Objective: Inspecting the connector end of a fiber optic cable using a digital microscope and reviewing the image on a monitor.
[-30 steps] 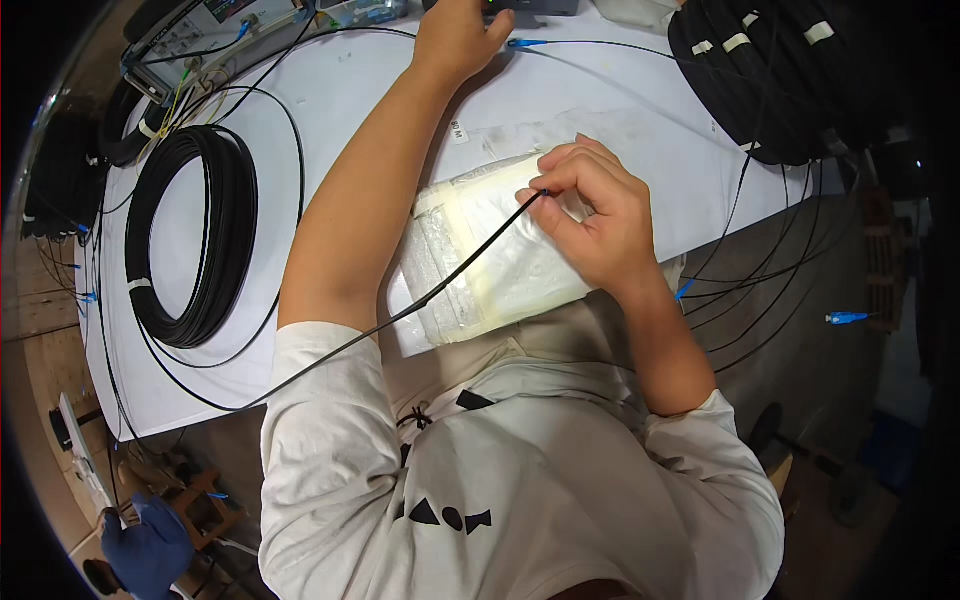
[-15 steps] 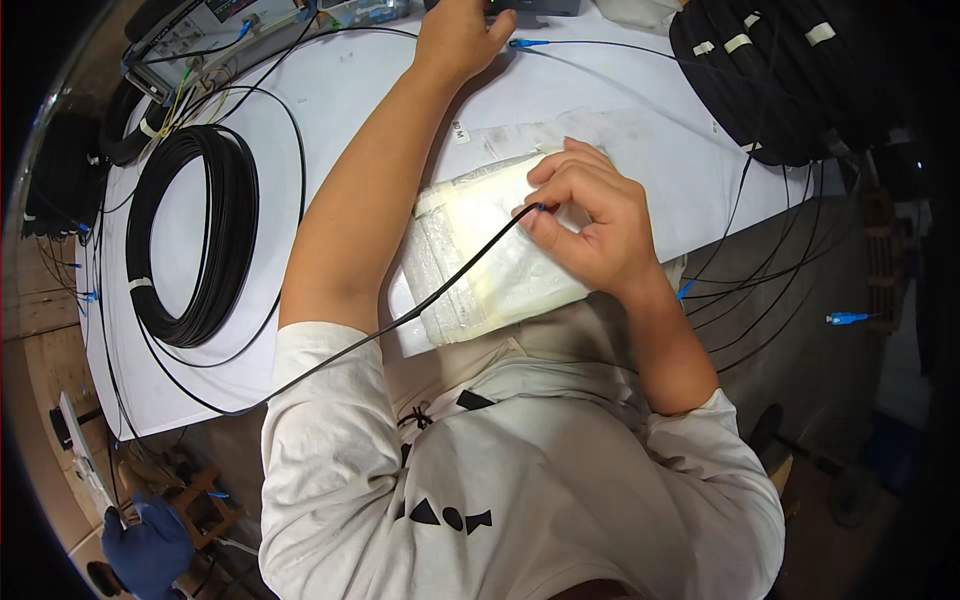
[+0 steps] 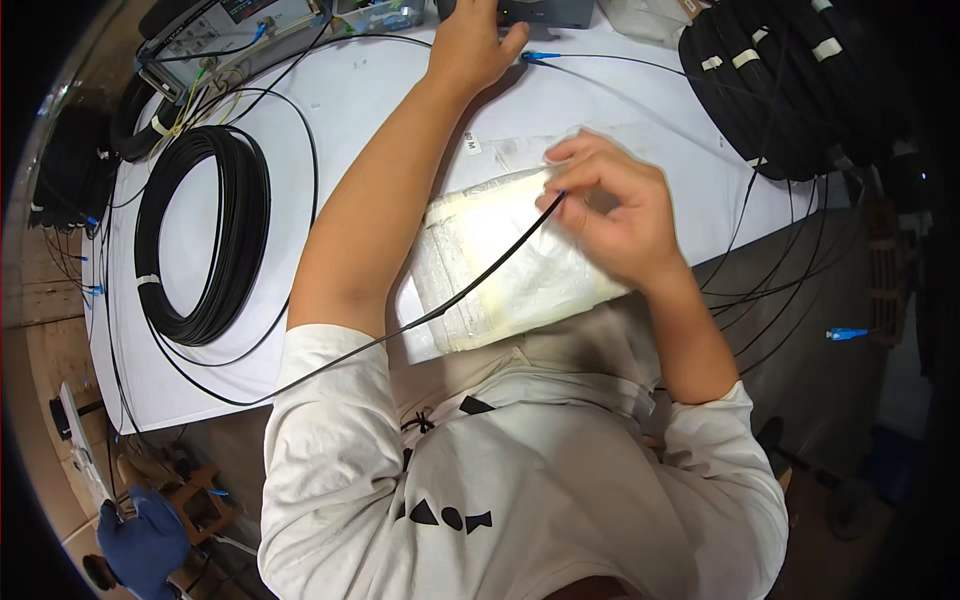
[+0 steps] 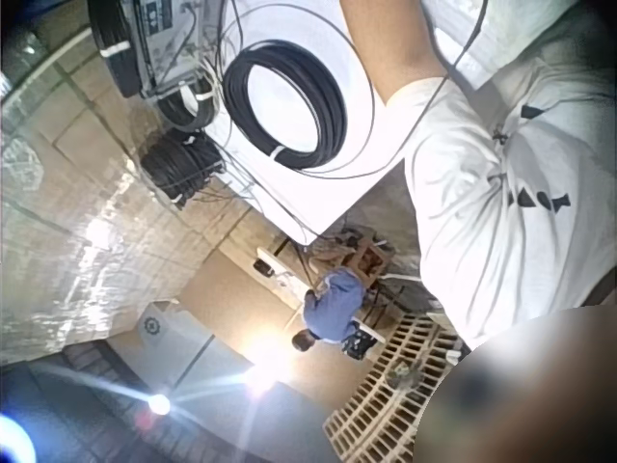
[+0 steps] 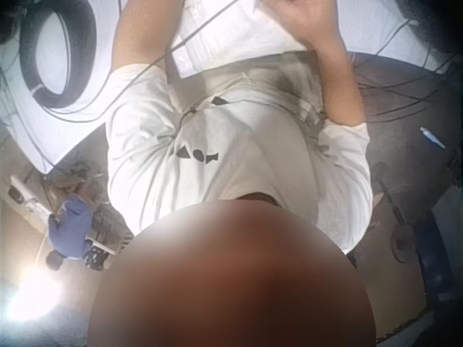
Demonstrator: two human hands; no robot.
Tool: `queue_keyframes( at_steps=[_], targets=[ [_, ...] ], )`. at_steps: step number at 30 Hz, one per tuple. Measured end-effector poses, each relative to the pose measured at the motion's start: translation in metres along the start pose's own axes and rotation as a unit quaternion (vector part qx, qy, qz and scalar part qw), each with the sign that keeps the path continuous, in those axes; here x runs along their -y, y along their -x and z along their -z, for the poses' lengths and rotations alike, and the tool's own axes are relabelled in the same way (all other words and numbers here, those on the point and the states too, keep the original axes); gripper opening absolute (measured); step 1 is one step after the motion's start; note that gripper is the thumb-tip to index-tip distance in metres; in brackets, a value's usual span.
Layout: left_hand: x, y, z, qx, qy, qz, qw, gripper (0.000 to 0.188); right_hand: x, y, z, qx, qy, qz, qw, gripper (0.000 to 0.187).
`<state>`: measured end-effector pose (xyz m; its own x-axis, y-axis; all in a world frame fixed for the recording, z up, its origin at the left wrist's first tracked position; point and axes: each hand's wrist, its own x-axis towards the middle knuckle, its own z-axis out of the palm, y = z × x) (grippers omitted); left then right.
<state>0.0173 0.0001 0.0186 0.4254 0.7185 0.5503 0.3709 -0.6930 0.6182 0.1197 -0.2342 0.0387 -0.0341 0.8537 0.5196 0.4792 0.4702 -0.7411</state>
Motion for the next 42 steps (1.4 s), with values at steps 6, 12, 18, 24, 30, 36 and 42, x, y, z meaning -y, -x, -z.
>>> queue_keyframes(
  at_steps=[6, 12, 18, 24, 30, 36, 42],
  targets=[
    [0.008, 0.002, -0.004, -0.030, 0.048, -0.027, 0.998, 0.075, -0.035, -0.063, 0.030, -0.042, 0.242, 0.117, 0.962, 0.015],
    [0.023, 0.002, -0.009, -0.037, 0.005, -0.085, 0.996, 0.078, -0.082, -0.108, 0.029, -0.177, 0.247, 0.117, 0.946, 0.017],
    [0.017, 0.001, -0.008, -0.025, 0.026, -0.066, 0.997, 0.079, -0.125, -0.134, 0.012, -0.173, 0.234, 0.223, 0.931, 0.023],
    [0.017, 0.001, -0.006, -0.016, 0.028, -0.053, 0.998, 0.080, -0.132, -0.139, 0.008, -0.164, 0.221, 0.222, 0.935, 0.023],
    [0.017, -0.001, -0.008, -0.012, 0.034, -0.052, 0.998, 0.079, -0.130, -0.139, 0.011, -0.156, 0.236, 0.233, 0.930, 0.024],
    [0.015, -0.001, -0.008, -0.013, 0.030, -0.046, 0.998, 0.078, -0.124, -0.143, 0.008, -0.191, 0.207, 0.186, 0.941, 0.019],
    [0.015, -0.002, -0.010, -0.027, 0.025, -0.067, 0.997, 0.080, -0.118, -0.151, 0.012, -0.180, 0.230, 0.179, 0.939, 0.016]
  ],
)
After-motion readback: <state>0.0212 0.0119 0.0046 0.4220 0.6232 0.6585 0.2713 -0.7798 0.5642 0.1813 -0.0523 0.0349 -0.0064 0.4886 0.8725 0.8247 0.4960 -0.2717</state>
